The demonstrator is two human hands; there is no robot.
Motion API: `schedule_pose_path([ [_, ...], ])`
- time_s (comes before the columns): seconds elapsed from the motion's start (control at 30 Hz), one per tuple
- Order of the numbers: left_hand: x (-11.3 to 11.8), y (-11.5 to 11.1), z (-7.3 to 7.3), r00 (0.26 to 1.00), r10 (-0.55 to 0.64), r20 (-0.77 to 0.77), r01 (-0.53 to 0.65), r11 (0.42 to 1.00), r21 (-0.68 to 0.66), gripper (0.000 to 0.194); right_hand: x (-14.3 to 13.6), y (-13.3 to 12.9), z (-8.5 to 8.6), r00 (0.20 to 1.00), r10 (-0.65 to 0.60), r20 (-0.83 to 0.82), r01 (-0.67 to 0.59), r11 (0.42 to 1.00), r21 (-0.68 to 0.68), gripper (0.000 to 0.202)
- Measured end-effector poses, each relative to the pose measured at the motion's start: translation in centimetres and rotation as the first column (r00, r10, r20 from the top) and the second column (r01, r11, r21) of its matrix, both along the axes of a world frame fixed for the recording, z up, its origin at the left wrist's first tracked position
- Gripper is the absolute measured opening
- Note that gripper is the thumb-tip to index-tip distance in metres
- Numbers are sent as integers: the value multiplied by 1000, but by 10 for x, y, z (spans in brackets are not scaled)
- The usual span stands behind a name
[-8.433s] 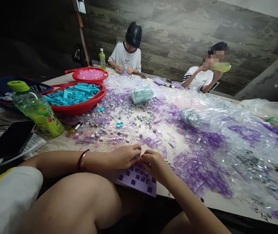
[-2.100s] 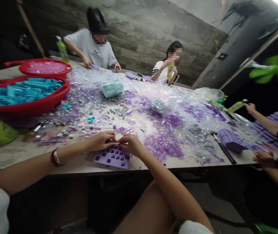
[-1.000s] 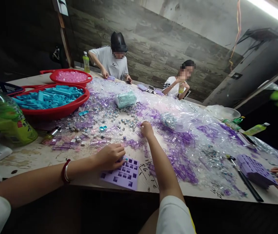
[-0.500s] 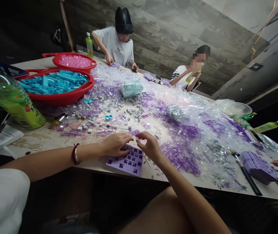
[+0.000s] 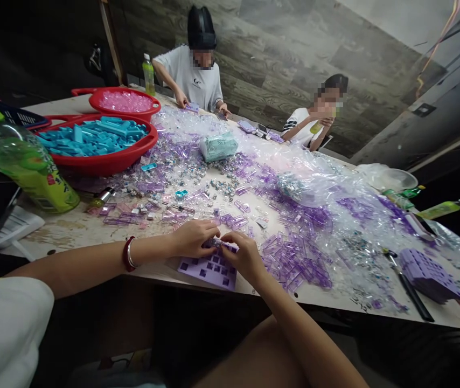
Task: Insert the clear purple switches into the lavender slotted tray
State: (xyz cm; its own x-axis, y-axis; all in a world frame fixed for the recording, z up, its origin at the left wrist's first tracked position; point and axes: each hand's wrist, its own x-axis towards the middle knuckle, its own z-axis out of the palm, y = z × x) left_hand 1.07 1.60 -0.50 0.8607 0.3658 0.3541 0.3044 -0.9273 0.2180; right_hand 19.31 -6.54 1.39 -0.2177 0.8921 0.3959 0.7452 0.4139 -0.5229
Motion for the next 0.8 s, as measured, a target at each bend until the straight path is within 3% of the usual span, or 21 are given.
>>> schedule_pose_path([
  [0.27, -1, 4, 0, 998, -17, 63, 28, 983, -182, 23, 1, -1, 1, 999, 44, -29, -43, 998, 36, 7],
  [0.57, 0, 5, -1, 999, -20, 51, 29, 982, -187, 19, -1, -2, 3, 999, 25, -33, -22, 996, 92, 8],
  [0.8, -1, 5, -2, 998, -22, 51, 31, 981, -192, 20, 0, 0, 0, 997, 65, -39, -65, 998, 7, 6],
])
